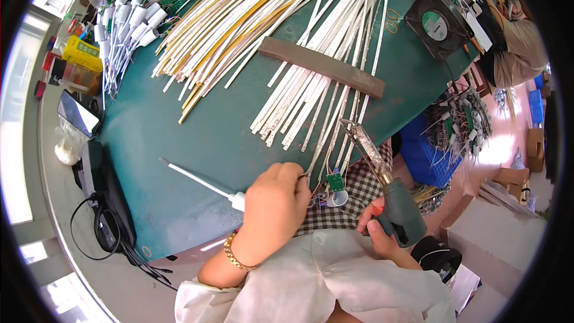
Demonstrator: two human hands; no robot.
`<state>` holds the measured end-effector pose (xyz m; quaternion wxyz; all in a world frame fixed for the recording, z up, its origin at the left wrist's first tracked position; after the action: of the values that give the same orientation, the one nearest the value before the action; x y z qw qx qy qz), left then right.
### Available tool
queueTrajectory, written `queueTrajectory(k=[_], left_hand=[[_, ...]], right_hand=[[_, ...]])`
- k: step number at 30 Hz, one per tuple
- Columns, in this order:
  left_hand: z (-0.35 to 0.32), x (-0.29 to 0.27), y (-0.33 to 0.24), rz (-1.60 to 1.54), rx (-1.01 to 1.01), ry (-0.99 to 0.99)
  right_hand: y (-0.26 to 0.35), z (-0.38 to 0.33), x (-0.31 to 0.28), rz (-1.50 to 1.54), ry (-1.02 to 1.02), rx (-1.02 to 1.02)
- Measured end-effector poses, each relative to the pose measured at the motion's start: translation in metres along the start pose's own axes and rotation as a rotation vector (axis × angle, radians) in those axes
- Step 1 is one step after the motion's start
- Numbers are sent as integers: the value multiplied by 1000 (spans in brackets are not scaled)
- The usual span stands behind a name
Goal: The person solders wires from light driver components onto the ends of LED strips using a soldering iron.
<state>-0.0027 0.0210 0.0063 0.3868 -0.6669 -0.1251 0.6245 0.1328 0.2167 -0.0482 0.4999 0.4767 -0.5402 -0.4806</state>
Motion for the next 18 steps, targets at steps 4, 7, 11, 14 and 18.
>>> queueTrajectory(k=[4, 7, 11, 14, 18], left_hand=[[1, -2, 5, -30, -43, -31], [1, 1, 3, -4, -40, -41], [2, -1, -2, 99, 119, -121], [-1, -2, -1, 133, 87, -144], [-4, -2, 3, 7, -46, -79]], right_hand=[[-3, -1, -1, -20, 39, -14], [-6, -5, 2, 49, -31, -50], [-1, -4, 1, -5, 18, -75], [0, -4, 1, -16, 68, -51], [5, -2, 2, -46, 77, 55]])
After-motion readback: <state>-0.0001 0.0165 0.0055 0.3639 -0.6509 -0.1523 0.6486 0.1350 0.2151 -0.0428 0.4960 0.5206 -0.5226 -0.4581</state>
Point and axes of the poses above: each hand's wrist, its own z-axis towards the middle knuckle, its own x-axis out of the palm, y = z × x, the point moved 3 cm from there along z, towards the middle knuckle, and after that the axes turned 1 degree about y, right-handed, at the moved point
